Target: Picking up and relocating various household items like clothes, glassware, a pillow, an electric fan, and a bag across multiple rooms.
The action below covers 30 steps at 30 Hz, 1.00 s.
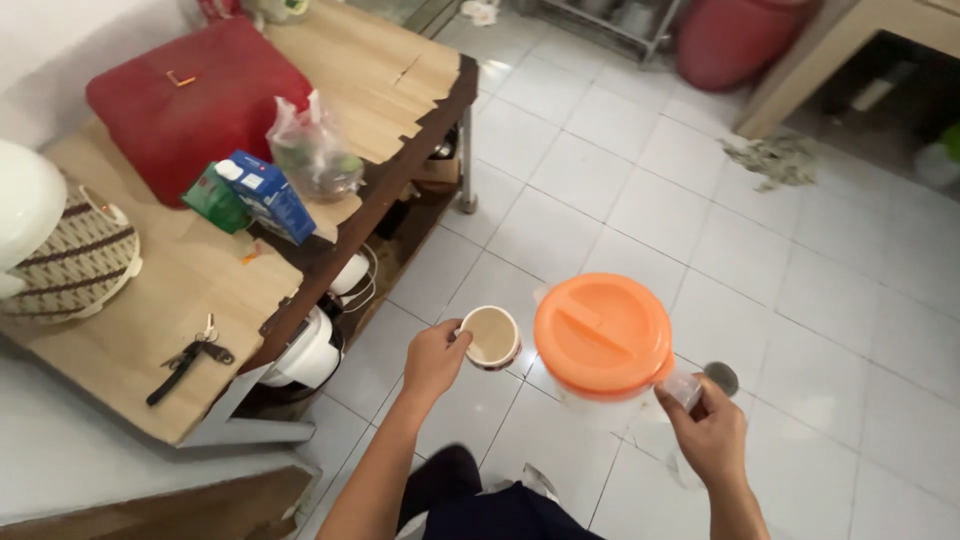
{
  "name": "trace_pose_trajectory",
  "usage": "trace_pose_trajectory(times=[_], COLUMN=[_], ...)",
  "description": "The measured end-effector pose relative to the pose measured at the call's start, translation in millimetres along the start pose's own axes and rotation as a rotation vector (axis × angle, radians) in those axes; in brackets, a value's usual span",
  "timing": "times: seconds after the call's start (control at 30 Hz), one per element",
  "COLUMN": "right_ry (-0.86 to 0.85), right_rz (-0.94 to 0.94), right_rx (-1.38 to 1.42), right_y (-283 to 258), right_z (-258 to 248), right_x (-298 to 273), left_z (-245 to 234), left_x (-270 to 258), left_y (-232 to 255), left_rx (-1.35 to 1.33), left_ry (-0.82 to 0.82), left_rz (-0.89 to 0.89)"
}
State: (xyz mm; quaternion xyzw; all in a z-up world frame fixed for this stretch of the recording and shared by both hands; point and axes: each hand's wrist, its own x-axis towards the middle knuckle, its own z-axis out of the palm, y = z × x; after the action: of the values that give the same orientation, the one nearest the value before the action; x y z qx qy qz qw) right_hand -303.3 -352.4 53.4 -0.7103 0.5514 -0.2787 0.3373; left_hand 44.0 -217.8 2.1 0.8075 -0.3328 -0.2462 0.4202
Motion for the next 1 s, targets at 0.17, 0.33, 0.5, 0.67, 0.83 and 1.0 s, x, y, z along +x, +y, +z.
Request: trace_pose_trajectory(times=[0.17, 0.33, 0.5, 0.67, 0.83, 1.0], right_ry=[-0.044, -0.071, -0.184, -0.260, -0.323, -0.384], right_rz=[-0.052, -0.038, -0.062, -0.114, -0.172, -0.267], right_rx=[-0.023, -0.068, 0.051, 0.053, 0.247, 0.280], right_y=[-8.8, -33.4, -87.0, -121.8, -160.5, -196.0], right_z=[27.7, 75.6, 138.1, 212.1, 274.5, 338.2], right_x=[82.5, 163.7, 254.2, 342.0, 414.0, 494.5], left_z=[-2.9, -9.5, -25.2, -52.2, -77.5, -73.6], left_x=[48.4, 125.2, 222.3, 316.8, 383.4, 448.1], left_y=[-3.7, -28.7, -39.2, -47.2, -43.5, -75.8], left_rx=[0.026, 0.033, 0.033, 0.128, 0.043, -0.155], left_ry=[0.064, 0.122, 0.164, 0.225, 0.165, 0.241], left_rz=[-0.104, -0.114, -0.164, -0.188, -0.376, -0.397])
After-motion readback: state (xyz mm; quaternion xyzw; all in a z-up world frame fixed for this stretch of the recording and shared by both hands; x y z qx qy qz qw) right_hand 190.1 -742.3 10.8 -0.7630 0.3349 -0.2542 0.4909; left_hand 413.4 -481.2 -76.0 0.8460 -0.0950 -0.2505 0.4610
